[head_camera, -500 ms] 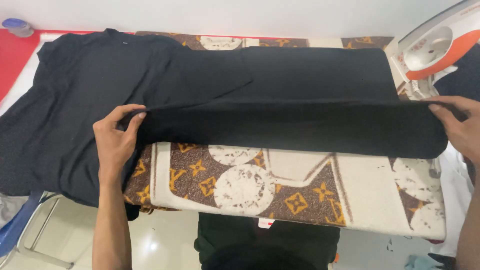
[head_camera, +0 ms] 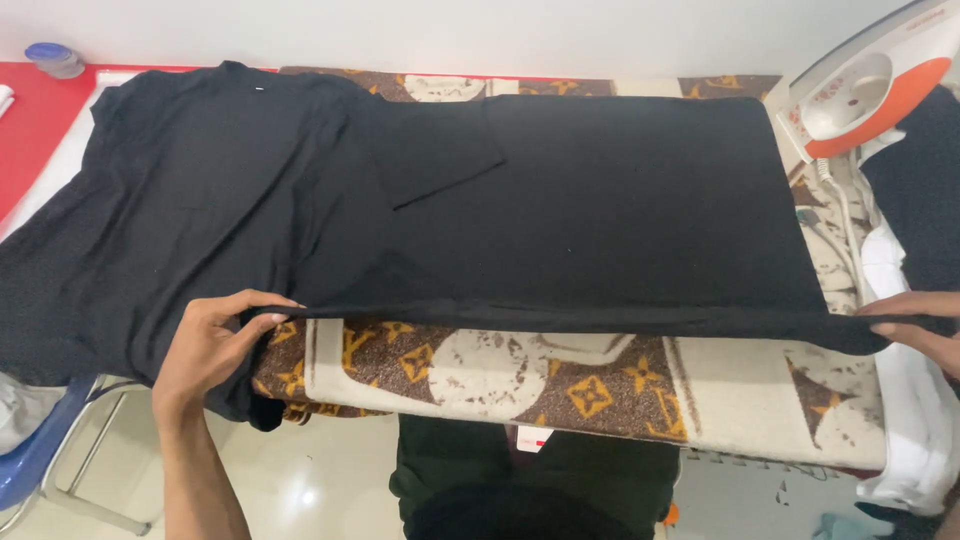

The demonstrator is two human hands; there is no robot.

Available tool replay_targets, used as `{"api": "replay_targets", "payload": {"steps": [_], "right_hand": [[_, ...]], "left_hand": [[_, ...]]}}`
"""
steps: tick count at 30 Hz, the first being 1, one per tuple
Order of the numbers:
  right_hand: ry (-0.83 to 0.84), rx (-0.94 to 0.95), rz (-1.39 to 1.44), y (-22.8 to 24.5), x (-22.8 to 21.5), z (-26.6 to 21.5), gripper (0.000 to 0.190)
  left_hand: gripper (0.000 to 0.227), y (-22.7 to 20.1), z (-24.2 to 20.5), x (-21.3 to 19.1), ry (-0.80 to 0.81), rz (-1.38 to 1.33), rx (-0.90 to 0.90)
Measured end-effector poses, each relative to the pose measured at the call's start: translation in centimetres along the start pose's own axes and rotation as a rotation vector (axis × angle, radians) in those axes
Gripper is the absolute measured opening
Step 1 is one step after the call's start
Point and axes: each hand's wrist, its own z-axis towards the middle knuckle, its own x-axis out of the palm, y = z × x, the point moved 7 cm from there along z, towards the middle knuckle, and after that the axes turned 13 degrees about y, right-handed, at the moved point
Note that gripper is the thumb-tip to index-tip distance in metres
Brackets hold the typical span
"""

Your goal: Ironing a black t-shirt on an ironing board to remove wrinkles.

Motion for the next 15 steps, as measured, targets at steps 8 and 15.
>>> {"api": "replay_targets", "payload": {"steps": [8,15], "right_hand": [[-0.007,-0.078,-0.028,-2.7,0.1,-2.8,0.029],[0.29,-0.47,-0.604,-18.7,1.8,0.0,0.047]], "left_hand": [[0.02,-1.2,-2.1,-0.2,-0.03,0.024,0.092],[0.021,-5.5,-5.0,-1.2,-0.067,0.058,0.21]]}}
